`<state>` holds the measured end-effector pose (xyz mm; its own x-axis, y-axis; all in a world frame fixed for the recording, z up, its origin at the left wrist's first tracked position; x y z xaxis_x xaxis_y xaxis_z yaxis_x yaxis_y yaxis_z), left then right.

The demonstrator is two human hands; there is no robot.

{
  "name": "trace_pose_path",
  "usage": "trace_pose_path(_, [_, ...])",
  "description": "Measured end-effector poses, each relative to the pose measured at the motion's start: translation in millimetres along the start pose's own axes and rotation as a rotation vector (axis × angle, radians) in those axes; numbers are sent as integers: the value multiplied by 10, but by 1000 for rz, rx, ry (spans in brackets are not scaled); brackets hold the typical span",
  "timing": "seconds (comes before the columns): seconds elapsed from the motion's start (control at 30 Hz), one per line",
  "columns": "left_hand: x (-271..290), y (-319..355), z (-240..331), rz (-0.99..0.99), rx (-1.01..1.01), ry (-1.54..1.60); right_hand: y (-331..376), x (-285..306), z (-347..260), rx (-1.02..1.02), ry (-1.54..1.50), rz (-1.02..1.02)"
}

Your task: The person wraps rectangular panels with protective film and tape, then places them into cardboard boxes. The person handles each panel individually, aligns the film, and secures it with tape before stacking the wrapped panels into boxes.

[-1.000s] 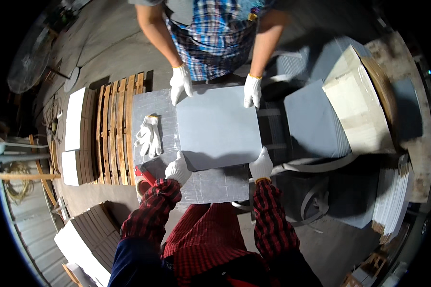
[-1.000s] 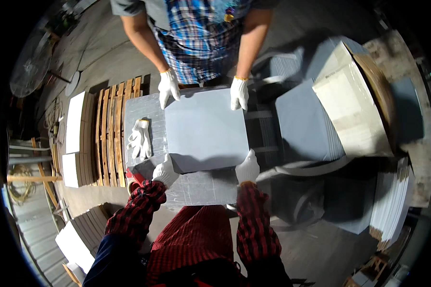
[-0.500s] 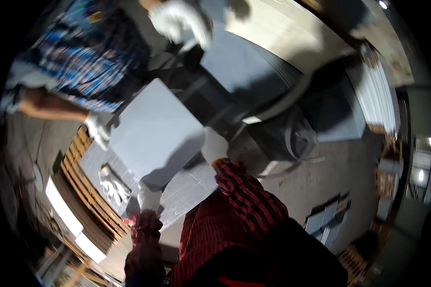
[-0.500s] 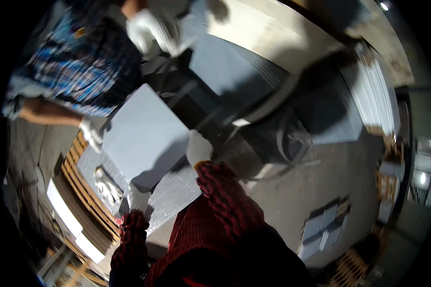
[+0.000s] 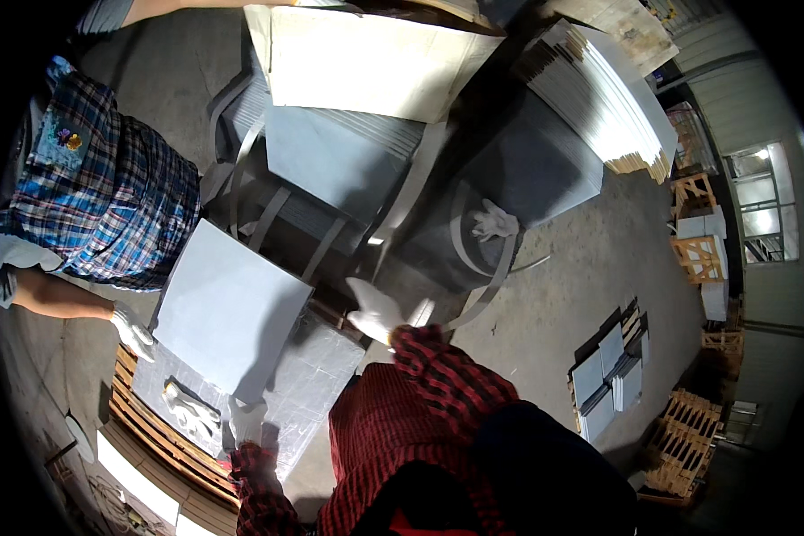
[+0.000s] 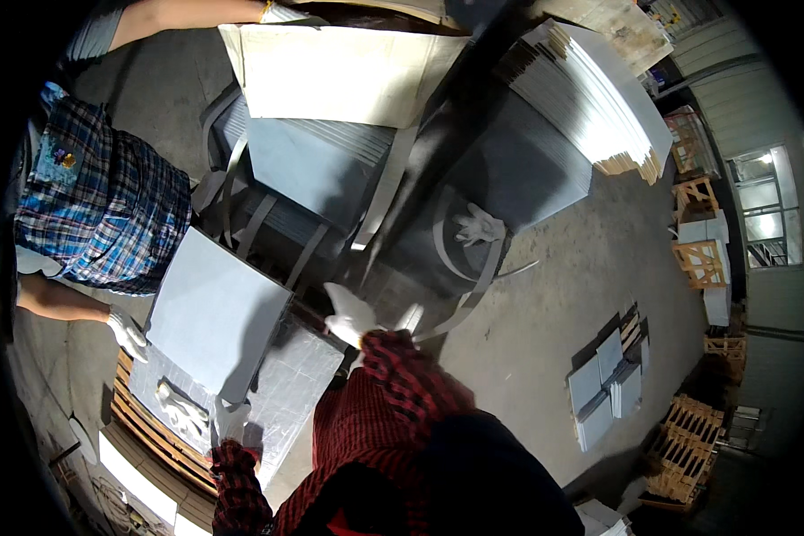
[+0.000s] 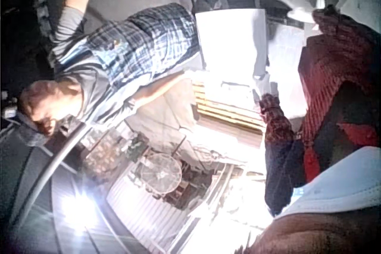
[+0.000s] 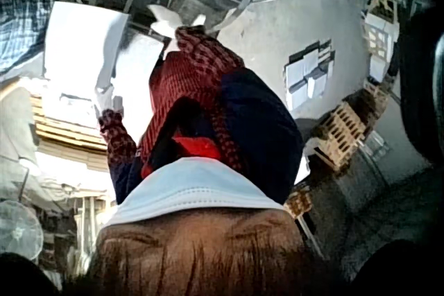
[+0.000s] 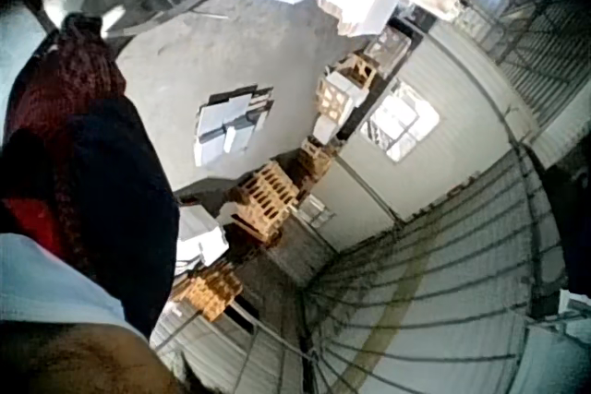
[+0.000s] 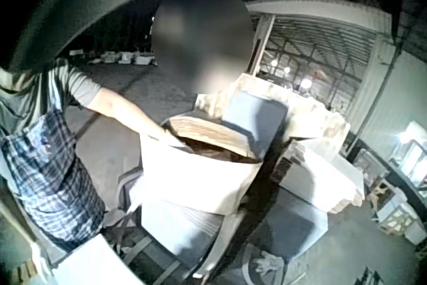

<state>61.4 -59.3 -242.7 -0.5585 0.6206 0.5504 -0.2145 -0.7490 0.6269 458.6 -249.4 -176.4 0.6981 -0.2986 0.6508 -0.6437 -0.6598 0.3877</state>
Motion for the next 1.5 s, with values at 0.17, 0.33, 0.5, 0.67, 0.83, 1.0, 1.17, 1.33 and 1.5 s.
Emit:
trace_pose_path(0.17, [-212, 311, 167, 315, 63, -204, 297, 948, 1717, -48, 250, 290])
trace_pose_path(0.33, [-820, 727, 334, 707, -166, -125, -43, 2179, 2532, -48, 701, 239])
trace_pose_path(0.5, [-2244, 1615, 618, 875, -329, -424, -457, 2427, 2901, 191, 622, 163])
trace_pose_path(0.67, [-3615, 2227, 952, 19, -131, -39, -713, 2355, 3358, 487, 674, 124])
trace_pose_path(0.83, [-4373, 2807, 1286, -408, -136, -54, -790, 2654, 3528, 504, 170, 194])
trace_pose_path(1.0, [-4502, 2865, 1101, -199, -23, -5, -164, 4004, 1966, 310, -1044, -36])
trace_pose_path(1.17, [-4606, 2667, 924, -108, -121, 52, -279, 4655, 1742, 402, -681, -127])
trace_pose_path(1.33, [-4703, 2643, 1012, -138, -53, 115, -1004, 4343, 1791, 377, -543, -286])
trace_pose_path(1.5, [-4890, 2805, 926, -252, 0, 10, -1836, 3685, 1793, 294, -832, -446])
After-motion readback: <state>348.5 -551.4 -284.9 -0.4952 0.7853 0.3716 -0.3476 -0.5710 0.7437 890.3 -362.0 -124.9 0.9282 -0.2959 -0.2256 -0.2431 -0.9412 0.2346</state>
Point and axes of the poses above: each hand's wrist, its own y-axis away from the middle knuckle, its own x-axis out of the back of the hand, z = x × y, the point moved 4 cm from there along -y, towards the middle knuckle, and after that the axes turned 1 degree about -x, right-handed, at the moved point
